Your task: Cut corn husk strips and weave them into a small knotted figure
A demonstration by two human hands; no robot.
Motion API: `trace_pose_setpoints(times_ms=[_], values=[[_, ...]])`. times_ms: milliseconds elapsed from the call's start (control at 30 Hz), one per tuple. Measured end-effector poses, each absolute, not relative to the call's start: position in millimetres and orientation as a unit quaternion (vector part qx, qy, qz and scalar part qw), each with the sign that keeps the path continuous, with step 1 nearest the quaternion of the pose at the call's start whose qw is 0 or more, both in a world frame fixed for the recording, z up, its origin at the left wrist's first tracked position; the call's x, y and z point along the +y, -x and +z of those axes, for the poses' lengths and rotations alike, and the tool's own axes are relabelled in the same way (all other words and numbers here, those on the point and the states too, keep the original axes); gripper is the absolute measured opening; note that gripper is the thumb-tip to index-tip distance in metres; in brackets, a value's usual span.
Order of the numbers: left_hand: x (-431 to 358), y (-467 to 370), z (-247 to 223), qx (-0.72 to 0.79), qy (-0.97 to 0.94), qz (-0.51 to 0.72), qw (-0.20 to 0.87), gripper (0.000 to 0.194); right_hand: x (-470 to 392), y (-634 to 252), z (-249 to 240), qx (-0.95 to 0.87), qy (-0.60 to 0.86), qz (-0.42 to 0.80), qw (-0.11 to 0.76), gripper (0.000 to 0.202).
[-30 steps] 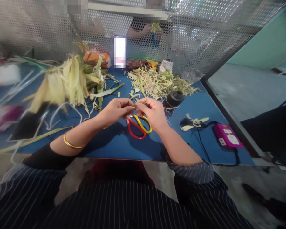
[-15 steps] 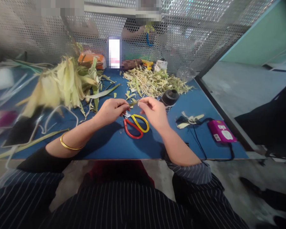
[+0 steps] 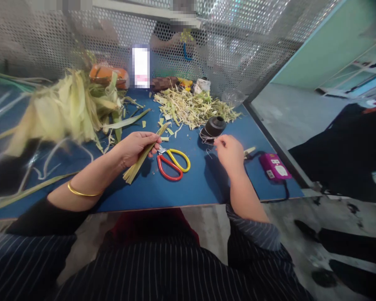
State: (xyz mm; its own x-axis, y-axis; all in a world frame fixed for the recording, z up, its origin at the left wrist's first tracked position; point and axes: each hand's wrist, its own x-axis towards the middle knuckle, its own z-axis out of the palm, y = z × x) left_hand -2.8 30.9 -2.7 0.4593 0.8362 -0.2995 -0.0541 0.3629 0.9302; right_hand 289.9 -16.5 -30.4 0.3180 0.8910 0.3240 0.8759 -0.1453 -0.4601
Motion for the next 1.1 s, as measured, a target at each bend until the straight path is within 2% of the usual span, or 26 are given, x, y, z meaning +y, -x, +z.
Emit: trace_pose_setpoints(times_ms=[133, 233, 367, 533, 867, 1033, 1100], values=[[32.0, 5.0, -1.6, 0.419, -0.459, 0.306, 0.722, 0.013, -40.5, -287.2, -22.3, -0.531, 0.669, 0.183, 0.487, 0.024], [28.6, 3.4, 1.7, 0.422, -0.463, 0.285, 0.725, 0.013, -59.9, -270.9, -15.2, -0.515, 0.638, 0.19, 0.54, 0.027], [23.3, 0.4, 1.9, 0.407, -0.489, 0.239, 0.734, 0.017, -67.5, -250.9, -9.5, -0.545, 0.654, 0.062, 0.52, 0.024], [22.9, 0.5, -0.1, 0.411, -0.491, 0.237, 0.731, 0.017, -49.1, -268.9, -12.7, -0.554, 0.656, 0.166, 0.484, 0.021], [21.6, -0.2, 0.4, 0.41, -0.487, 0.228, 0.737, 0.019, -3.5, -305.1, -1.2, -0.648, 0.641, 0.068, 0.406, 0.019], [23.8, -0.4, -0.3, 0.412, -0.486, 0.221, 0.739, 0.019, 31.3, -322.4, 14.9, -0.627, 0.617, 0.137, 0.455, 0.019], [24.2, -0.4, -0.2, 0.413, -0.48, 0.22, 0.742, 0.018, 40.4, -332.4, 21.6, -0.627, 0.624, 0.134, 0.447, 0.018]])
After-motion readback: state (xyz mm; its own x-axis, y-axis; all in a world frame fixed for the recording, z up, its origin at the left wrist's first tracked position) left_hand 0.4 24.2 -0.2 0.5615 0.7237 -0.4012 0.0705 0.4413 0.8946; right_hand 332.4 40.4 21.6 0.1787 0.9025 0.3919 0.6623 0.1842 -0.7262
